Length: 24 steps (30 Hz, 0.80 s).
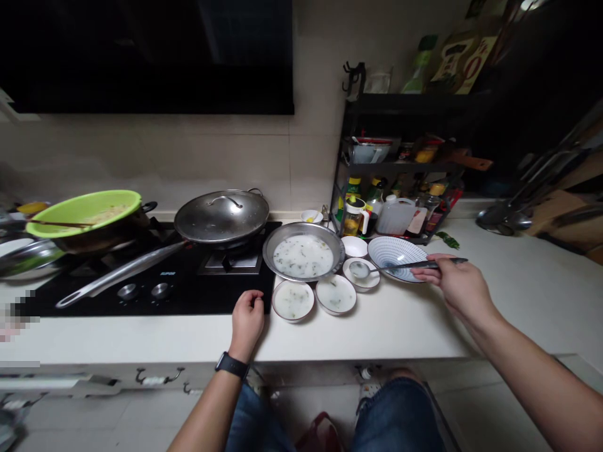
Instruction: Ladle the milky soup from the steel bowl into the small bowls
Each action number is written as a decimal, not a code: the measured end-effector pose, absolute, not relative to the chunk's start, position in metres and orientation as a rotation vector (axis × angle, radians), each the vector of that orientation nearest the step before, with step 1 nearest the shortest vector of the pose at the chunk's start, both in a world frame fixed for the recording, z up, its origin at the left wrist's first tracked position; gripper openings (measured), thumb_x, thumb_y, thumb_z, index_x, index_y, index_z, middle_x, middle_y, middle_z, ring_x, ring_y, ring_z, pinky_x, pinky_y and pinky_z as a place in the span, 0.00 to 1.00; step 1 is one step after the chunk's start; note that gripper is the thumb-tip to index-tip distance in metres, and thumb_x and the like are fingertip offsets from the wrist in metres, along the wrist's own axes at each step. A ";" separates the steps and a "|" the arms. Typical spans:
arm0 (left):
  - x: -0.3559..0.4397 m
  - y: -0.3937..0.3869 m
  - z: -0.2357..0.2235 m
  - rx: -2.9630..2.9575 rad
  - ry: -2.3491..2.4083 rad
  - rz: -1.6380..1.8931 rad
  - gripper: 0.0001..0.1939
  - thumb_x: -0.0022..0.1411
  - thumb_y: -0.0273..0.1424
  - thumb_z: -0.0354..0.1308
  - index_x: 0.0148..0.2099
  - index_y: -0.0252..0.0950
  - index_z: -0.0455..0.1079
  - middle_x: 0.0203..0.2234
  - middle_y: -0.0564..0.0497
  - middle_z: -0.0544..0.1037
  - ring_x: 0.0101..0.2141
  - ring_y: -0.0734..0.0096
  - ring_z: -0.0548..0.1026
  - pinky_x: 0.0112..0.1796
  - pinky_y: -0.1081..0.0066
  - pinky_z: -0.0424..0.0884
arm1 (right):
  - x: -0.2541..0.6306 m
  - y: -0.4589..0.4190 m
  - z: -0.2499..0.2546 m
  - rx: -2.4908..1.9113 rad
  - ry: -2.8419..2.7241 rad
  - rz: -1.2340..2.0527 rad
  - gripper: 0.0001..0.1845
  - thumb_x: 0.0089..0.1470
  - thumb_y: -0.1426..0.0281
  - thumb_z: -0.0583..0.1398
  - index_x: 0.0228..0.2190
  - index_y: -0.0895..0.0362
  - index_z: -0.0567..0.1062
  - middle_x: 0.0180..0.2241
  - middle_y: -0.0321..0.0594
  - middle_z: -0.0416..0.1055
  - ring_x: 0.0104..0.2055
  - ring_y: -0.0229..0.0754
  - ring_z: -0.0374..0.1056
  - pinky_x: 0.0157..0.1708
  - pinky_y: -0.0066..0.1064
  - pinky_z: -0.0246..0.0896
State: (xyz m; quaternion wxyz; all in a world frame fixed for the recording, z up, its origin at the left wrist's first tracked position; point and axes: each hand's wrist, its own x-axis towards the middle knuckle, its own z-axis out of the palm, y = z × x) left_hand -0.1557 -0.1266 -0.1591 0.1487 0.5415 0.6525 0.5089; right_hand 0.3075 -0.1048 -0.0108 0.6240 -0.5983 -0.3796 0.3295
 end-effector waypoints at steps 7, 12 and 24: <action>-0.153 -0.128 -0.156 1.555 1.871 1.478 0.11 0.62 0.35 0.53 0.37 0.40 0.76 0.37 0.45 0.82 0.40 0.57 0.79 0.46 0.59 0.75 | 0.300 -0.070 0.012 -1.324 -0.955 0.756 0.06 0.64 0.65 0.60 0.35 0.53 0.73 0.24 0.46 0.79 0.31 0.54 0.84 0.35 0.45 0.85; -0.152 -0.130 -0.154 1.522 1.854 1.491 0.11 0.62 0.36 0.53 0.37 0.40 0.76 0.37 0.45 0.82 0.40 0.57 0.79 0.45 0.59 0.75 | 0.258 -0.041 0.018 -1.301 -0.970 0.802 0.05 0.63 0.68 0.59 0.36 0.56 0.72 0.22 0.45 0.78 0.28 0.49 0.83 0.32 0.36 0.83; -0.147 -0.176 -0.114 1.605 1.744 1.664 0.13 0.74 0.40 0.54 0.49 0.39 0.76 0.48 0.45 0.80 0.49 0.58 0.78 0.53 0.57 0.77 | 0.181 -0.045 -0.025 -1.020 -1.940 0.350 0.15 0.69 0.57 0.57 0.43 0.53 0.78 0.40 0.48 0.83 0.41 0.50 0.82 0.45 0.45 0.80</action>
